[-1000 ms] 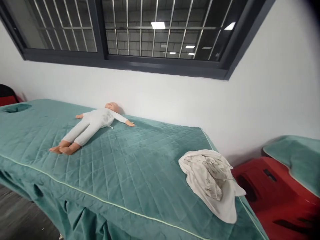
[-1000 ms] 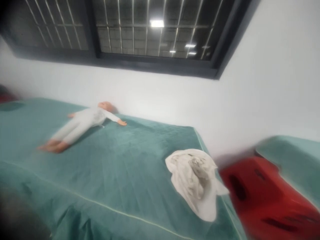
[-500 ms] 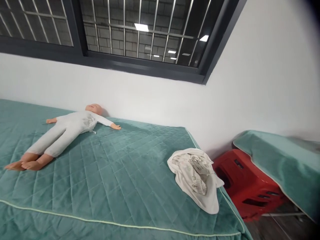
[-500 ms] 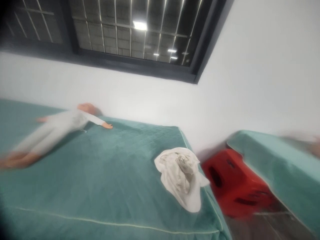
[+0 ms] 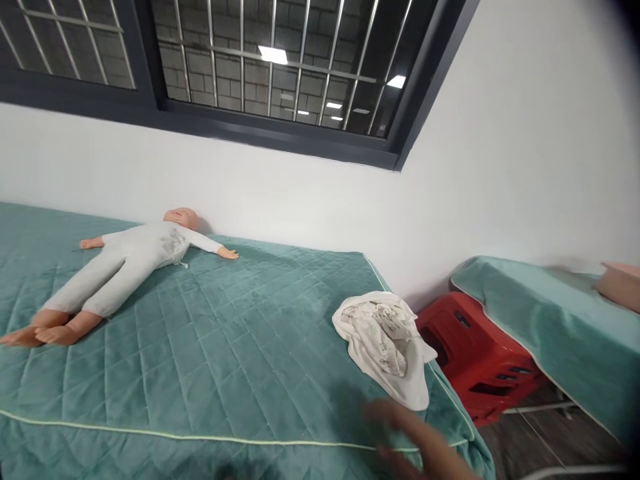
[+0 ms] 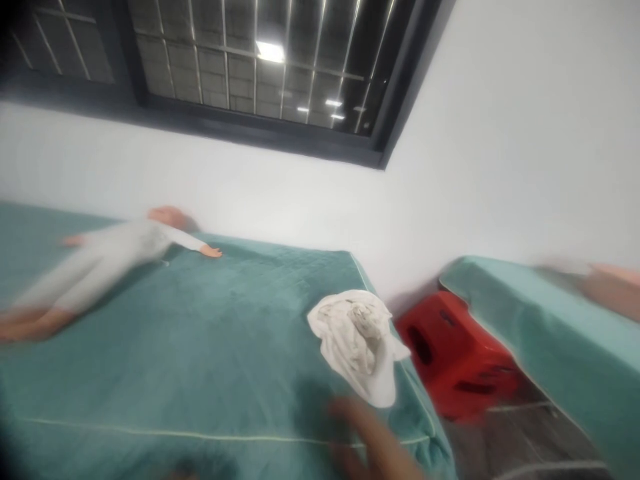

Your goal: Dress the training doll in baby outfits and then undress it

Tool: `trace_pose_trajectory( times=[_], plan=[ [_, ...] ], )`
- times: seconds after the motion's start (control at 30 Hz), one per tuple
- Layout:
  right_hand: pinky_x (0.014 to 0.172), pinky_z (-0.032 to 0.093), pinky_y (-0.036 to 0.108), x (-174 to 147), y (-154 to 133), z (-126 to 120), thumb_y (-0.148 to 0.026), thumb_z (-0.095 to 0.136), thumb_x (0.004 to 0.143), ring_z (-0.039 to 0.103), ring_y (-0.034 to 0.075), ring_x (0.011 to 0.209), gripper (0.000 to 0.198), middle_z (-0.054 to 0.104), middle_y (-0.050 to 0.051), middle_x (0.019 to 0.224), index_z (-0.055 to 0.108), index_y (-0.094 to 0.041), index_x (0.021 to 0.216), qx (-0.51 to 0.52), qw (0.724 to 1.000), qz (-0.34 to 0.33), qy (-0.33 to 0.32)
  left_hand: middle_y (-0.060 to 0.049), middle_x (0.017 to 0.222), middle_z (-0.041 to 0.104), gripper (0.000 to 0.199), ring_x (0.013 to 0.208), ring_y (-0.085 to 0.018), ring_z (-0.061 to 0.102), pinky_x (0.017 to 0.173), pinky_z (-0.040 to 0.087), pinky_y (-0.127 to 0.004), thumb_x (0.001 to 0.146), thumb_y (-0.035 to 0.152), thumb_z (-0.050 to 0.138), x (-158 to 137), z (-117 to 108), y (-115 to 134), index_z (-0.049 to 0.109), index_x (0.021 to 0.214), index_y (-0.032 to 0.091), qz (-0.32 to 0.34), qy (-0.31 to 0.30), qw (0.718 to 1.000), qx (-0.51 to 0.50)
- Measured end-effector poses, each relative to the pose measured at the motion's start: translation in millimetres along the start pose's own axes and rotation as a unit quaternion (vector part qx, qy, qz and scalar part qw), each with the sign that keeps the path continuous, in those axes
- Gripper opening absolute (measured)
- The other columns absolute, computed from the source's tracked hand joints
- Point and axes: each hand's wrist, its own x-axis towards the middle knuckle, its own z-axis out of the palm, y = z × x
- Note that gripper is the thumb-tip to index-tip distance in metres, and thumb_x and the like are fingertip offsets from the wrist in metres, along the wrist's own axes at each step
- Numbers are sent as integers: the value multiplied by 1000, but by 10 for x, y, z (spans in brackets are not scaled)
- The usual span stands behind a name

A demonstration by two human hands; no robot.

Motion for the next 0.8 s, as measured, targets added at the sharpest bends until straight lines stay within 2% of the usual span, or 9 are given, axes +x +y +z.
trace_pose_trajectory(
  times=[0.1, 0.17, 0.23, 0.27, 0.33, 0.47, 0.6, 0.7, 0.8],
  plan=[
    [120, 19, 48, 676, -42, -143, -31, 76, 76, 24, 31, 145, 47, 41, 4, 151, 62, -29, 121, -90, 993, -67, 34, 0, 88, 70, 28, 81, -18, 65, 68, 54, -29, 77, 10, 54, -324, 496, -44, 73, 82, 31, 58, -62, 996, -26],
    [116, 13, 61, 1076, 15, -199, -34, 70, 79, 19, 38, 146, 60, 34, 10, 155, 51, -23, 134, -333, 927, -102, 138, -3, 95, 70, 37, 91, -18, 64, 83, 53, -32, 77, 3, 45, -114, 800, -145, 72, 91, 25, 108, -91, 988, -64],
    [110, 26, 58, 1366, 129, -225, -40, 67, 81, 33, 41, 138, 68, 37, 16, 152, 43, -17, 140, -448, 877, -65, 160, -5, 99, 69, 36, 96, -18, 64, 91, 51, -33, 75, 1, 46, 269, 1050, -288, 70, 94, 21, 54, -74, 987, -134],
    [106, 32, 53, 1466, 191, -232, -41, 64, 83, 41, 39, 132, 66, 41, 19, 147, 43, -13, 139, -476, 863, -57, 161, -6, 97, 69, 32, 91, -17, 65, 88, 52, -32, 75, 1, 48, 458, 1147, -362, 69, 92, 18, -13, -51, 983, -175],
    [97, 40, 44, 1587, 276, -240, -42, 59, 86, 53, 36, 118, 58, 50, 20, 135, 48, -10, 132, -499, 850, -47, 163, -11, 100, 68, 27, 83, -19, 66, 71, 55, -31, 82, 9, 47, 731, 1275, -488, 66, 99, 15, -63, -29, 979, -192],
    [86, 43, 36, 1641, 144, -170, -35, 57, 85, 60, 27, 98, 38, 56, 15, 119, 56, -15, 117, -483, 860, -72, 150, -12, 103, 69, 24, 84, -20, 68, 67, 57, -31, 87, 24, 53, 829, 1309, -593, 64, 107, 14, -77, -37, 968, -234],
    [87, 43, 33, 1580, -297, 222, -27, 57, 85, 60, 21, 94, 32, 56, 9, 119, 55, -21, 116, -383, 902, -181, 83, -14, 128, 63, 47, 107, -23, 65, 88, 55, -34, 83, 35, 67, 763, 1206, -585, 58, 125, 16, -89, -14, 913, -398],
    [94, 43, 35, 1515, -583, 684, -26, 53, 88, 57, 22, 105, 33, 58, 5, 118, 53, -24, 121, -285, 922, -262, 17, -11, 132, 62, 58, 118, -25, 60, 103, 46, -37, 81, 43, 70, 727, 1123, -577, 53, 132, 20, -84, 62, 883, -457],
    [99, 43, 38, 1479, -740, 1064, -25, 49, 90, 56, 22, 112, 36, 58, 6, 122, 50, -24, 126, -237, 935, -263, -6, -10, 132, 61, 53, 123, -25, 56, 107, 41, -36, 85, 49, 64, 666, 1041, -577, 54, 130, 21, -96, 165, 869, -457]
  ],
)
